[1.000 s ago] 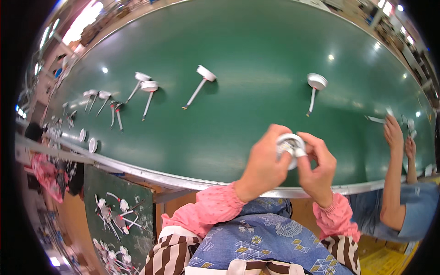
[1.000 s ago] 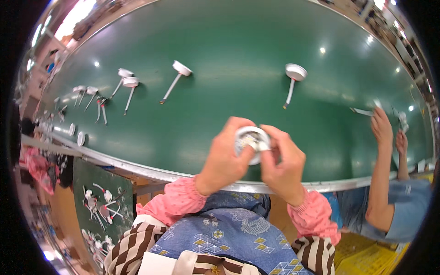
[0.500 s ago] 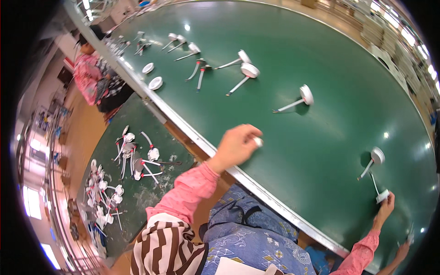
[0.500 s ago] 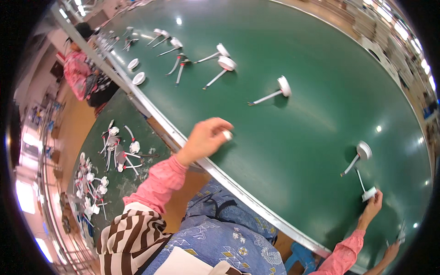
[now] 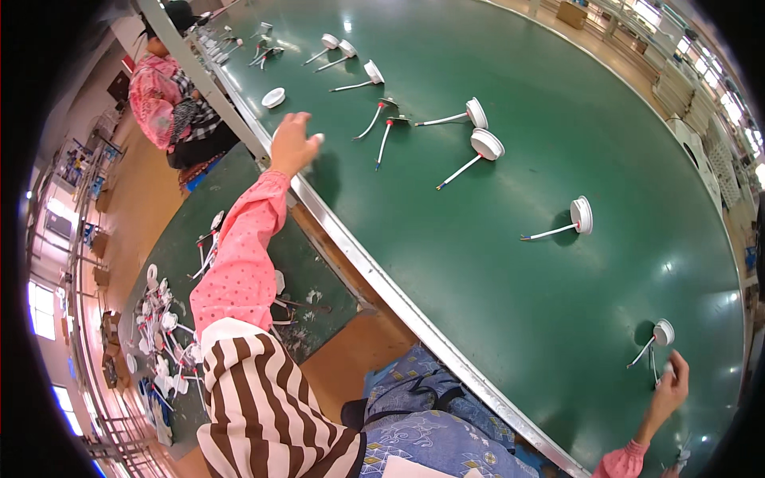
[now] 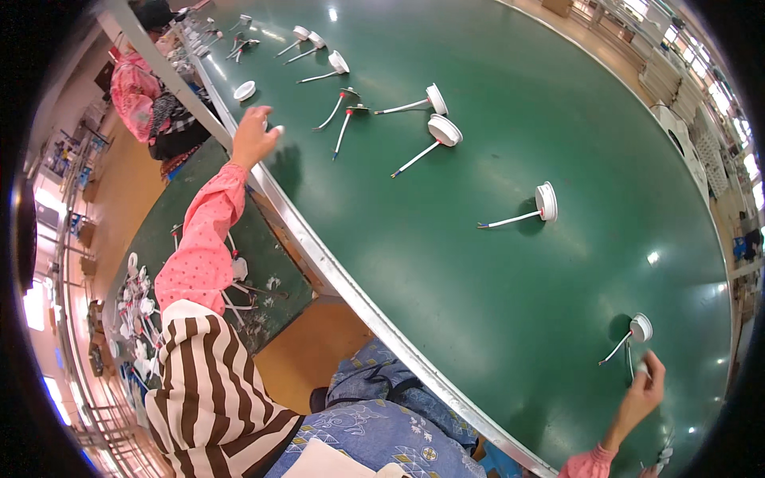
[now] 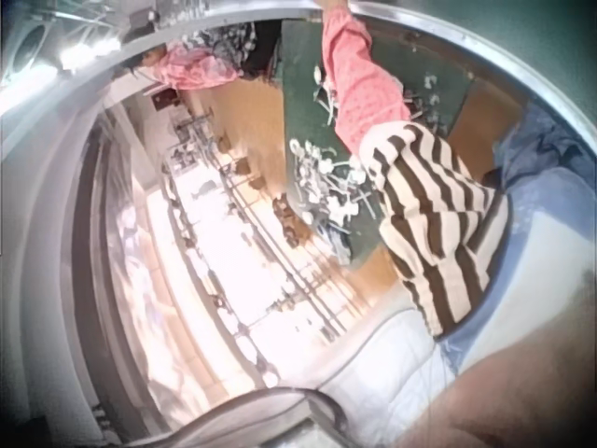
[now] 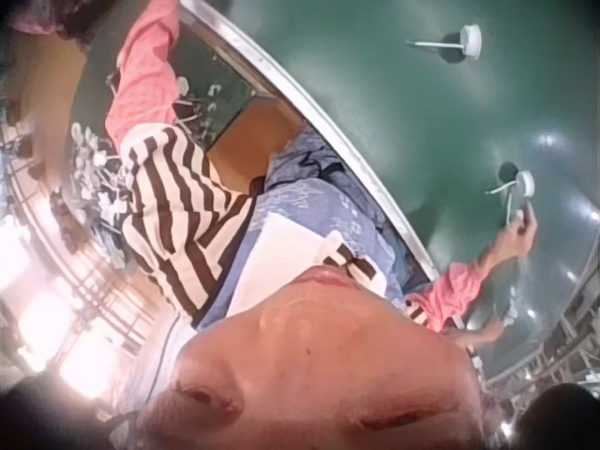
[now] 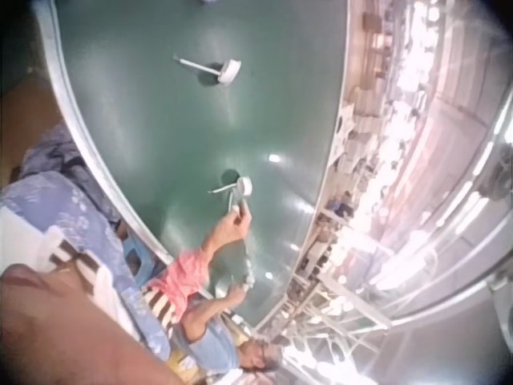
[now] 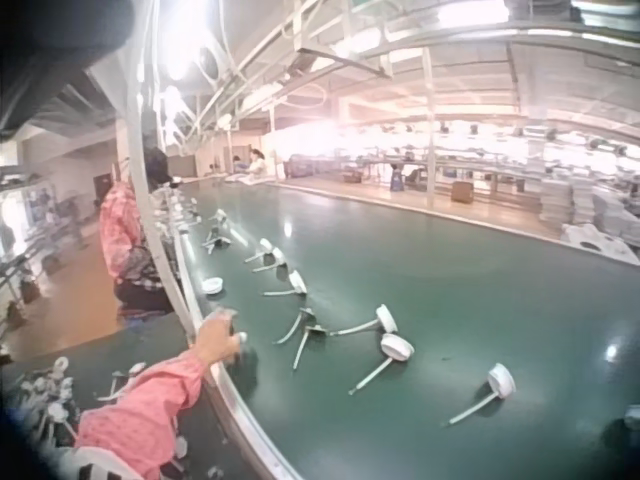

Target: The person assembles light fixtures by threading wires through round plastic housings, pressing LED circuit boards into the housings by hand, and placing the assembled lights onto a conveyor belt.

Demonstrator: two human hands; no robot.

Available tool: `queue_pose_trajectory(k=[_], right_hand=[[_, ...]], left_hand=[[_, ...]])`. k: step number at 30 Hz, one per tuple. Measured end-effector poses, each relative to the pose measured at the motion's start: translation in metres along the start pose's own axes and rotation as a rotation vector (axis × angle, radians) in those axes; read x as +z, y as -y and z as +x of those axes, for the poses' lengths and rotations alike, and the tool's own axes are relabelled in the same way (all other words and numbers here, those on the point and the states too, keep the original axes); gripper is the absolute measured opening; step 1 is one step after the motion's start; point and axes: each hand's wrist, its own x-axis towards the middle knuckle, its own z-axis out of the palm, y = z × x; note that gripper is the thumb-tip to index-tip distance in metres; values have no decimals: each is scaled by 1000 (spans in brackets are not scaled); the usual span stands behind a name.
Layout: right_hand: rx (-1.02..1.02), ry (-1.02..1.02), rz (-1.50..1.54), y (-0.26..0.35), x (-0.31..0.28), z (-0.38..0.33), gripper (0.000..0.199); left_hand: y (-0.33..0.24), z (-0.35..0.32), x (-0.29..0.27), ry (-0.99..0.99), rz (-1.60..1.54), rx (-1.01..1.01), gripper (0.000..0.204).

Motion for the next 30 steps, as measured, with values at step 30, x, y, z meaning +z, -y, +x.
queue_pose_trajectory(k=[30], right_hand=[[367,1175,1465,213,153,-47,47]], left_hand=[[-276,-195,-129,770,-1177,220,17]])
